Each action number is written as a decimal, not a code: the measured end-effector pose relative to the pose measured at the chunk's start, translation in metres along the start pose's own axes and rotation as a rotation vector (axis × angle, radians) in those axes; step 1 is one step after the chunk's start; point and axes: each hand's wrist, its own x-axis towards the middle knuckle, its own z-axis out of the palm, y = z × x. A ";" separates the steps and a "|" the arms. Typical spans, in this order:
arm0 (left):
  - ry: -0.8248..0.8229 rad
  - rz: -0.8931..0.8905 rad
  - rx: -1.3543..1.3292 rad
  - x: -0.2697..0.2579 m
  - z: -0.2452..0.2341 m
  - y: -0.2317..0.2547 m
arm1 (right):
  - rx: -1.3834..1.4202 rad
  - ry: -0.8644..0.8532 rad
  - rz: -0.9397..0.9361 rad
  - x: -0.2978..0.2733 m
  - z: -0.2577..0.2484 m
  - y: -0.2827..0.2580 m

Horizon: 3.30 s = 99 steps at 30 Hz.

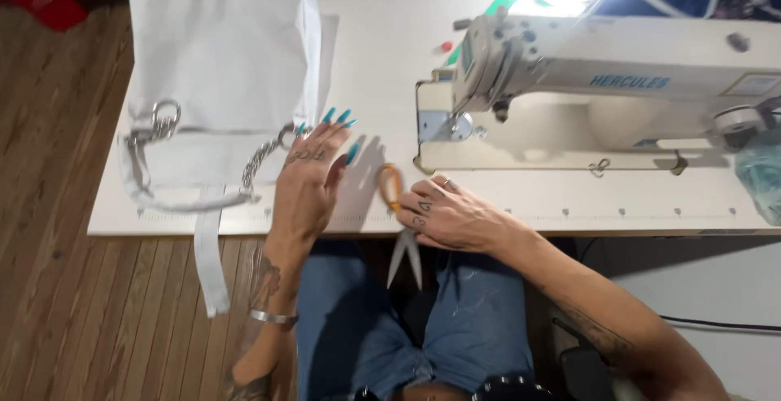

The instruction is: Sewing and trimming a white leather bag using a sewing machine and scissors

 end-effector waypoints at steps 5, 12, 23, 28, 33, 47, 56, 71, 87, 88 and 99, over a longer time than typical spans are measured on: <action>0.189 0.117 -0.292 -0.037 -0.006 0.011 | -0.114 0.242 -0.052 -0.029 -0.017 -0.038; -0.253 -0.002 -1.107 -0.076 0.006 0.089 | 1.441 0.645 1.062 -0.069 -0.007 -0.109; 0.443 -0.582 -1.842 -0.087 0.060 0.107 | -0.206 0.886 0.904 -0.052 -0.027 -0.131; 0.589 -0.740 -1.770 -0.090 0.061 0.113 | -0.100 0.667 0.615 -0.068 -0.003 -0.138; 0.521 -0.803 -1.912 -0.092 0.055 0.115 | 0.136 0.602 0.638 -0.055 -0.013 -0.127; 0.106 -0.456 -1.085 -0.078 0.036 0.130 | 0.183 0.573 1.010 -0.059 -0.009 -0.138; -0.022 -0.039 -0.859 -0.081 0.042 0.147 | 0.396 0.682 1.685 -0.061 0.008 -0.153; -0.224 0.339 0.471 -0.025 0.063 0.046 | 1.897 1.195 1.968 -0.148 0.069 -0.136; -0.319 0.586 0.406 -0.002 0.062 0.031 | 2.442 1.046 1.870 -0.170 0.103 -0.138; -0.336 0.645 0.425 0.000 0.064 0.032 | 2.975 1.112 1.884 -0.189 0.121 -0.141; -0.108 1.068 0.085 -0.041 0.069 0.022 | 2.469 1.353 2.141 -0.181 0.114 -0.145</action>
